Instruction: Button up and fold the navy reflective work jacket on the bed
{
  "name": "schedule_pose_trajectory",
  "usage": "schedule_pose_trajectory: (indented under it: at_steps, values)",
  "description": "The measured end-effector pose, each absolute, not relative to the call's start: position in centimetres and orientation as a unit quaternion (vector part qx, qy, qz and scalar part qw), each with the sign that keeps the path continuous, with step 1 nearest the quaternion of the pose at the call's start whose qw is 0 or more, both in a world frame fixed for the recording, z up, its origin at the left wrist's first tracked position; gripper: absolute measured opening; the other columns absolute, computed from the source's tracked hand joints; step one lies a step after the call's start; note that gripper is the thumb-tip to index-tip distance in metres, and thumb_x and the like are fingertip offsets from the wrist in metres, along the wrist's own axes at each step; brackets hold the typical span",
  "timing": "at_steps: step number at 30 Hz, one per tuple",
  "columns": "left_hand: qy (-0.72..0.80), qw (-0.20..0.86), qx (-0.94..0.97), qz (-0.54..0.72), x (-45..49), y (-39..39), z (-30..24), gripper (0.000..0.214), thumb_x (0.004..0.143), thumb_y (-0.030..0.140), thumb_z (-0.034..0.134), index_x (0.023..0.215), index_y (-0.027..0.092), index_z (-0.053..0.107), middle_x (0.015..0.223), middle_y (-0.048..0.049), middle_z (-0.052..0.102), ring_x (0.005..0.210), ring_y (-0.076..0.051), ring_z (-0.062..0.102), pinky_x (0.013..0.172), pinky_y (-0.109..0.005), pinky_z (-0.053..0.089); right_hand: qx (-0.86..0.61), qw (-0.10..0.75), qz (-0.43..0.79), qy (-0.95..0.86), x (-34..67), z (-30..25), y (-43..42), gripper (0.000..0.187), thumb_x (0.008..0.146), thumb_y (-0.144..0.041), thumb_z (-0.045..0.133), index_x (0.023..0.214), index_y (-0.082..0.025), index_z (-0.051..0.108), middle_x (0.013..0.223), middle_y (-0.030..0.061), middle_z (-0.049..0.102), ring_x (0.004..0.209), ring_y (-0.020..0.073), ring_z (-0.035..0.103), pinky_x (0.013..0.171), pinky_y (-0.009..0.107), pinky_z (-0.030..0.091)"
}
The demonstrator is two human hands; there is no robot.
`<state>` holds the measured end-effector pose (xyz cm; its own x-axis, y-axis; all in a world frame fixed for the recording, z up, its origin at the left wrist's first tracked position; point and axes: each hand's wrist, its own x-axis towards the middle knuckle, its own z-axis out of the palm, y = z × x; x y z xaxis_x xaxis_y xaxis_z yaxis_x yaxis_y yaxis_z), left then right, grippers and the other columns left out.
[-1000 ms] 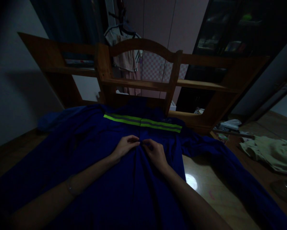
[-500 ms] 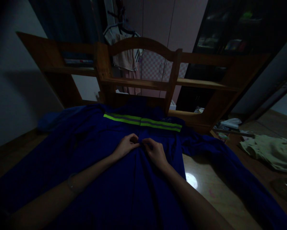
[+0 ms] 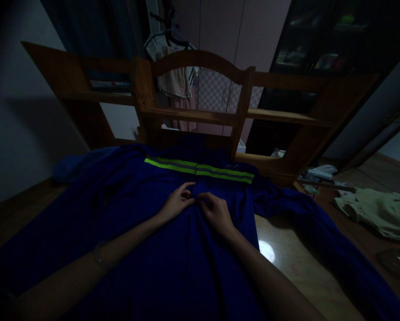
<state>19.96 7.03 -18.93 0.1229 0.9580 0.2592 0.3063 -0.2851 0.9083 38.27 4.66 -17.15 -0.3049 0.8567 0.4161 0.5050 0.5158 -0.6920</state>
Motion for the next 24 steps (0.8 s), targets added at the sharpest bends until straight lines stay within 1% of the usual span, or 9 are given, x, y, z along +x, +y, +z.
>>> schedule_pose_trajectory:
  at_steps: [3,10,15,20,24]
  values:
    - [0.481,0.358,0.662,0.449,19.95,7.08,-18.87,0.036,0.071,0.020,0.067,0.107,0.024,0.064,0.082,-0.0009,0.064,0.075,-0.015,0.060,0.068,-0.023,0.046,-0.435,0.394,0.222,-0.779,38.19,-17.08,4.60,0.022,0.087,-0.028,0.052,0.104,-0.022,0.065,0.075,0.0005,0.068,0.059,0.0132,0.061,0.055,0.022,0.043]
    - [0.472,0.341,0.684,0.440,19.86,7.09,-18.77,0.019,0.072,0.023,0.065,0.091,0.020,0.070,0.077,-0.0016,0.065,0.073,-0.015,0.059,0.066,-0.023,0.044,-0.429,0.393,0.225,-0.782,38.27,-17.04,4.58,0.025,0.086,-0.023,0.051,0.107,-0.022,0.063,0.072,-0.0005,0.065,0.059,0.0129,0.059,0.056,0.022,0.043]
    - [0.485,0.317,0.688,0.436,19.85,7.32,-18.99,0.018,0.071,0.019,0.066,0.088,0.020,0.071,0.080,-0.0028,0.066,0.076,-0.016,0.059,0.068,-0.024,0.045,-0.425,0.395,0.226,-0.783,38.28,-17.22,4.61,0.030,0.084,-0.019,0.048,0.111,-0.022,0.063,0.077,0.0004,0.067,0.060,0.0129,0.059,0.055,0.022,0.042]
    - [0.492,0.327,0.675,0.441,19.91,7.39,-19.10,0.019,0.070,0.017,0.066,0.087,0.021,0.071,0.082,-0.0027,0.067,0.077,-0.017,0.060,0.070,-0.025,0.046,-0.427,0.397,0.221,-0.782,38.24,-17.21,4.58,0.031,0.083,-0.017,0.049,0.110,-0.023,0.063,0.075,0.0003,0.066,0.061,0.0131,0.058,0.055,0.022,0.042]
    - [0.495,0.329,0.673,0.441,19.93,7.32,-18.86,0.017,0.070,0.018,0.065,0.086,0.020,0.071,0.077,-0.0020,0.066,0.072,-0.016,0.059,0.066,-0.024,0.044,-0.427,0.396,0.222,-0.782,38.26,-17.06,4.47,0.029,0.084,-0.017,0.048,0.108,-0.023,0.064,0.076,0.0001,0.066,0.060,0.0129,0.058,0.055,0.022,0.041]
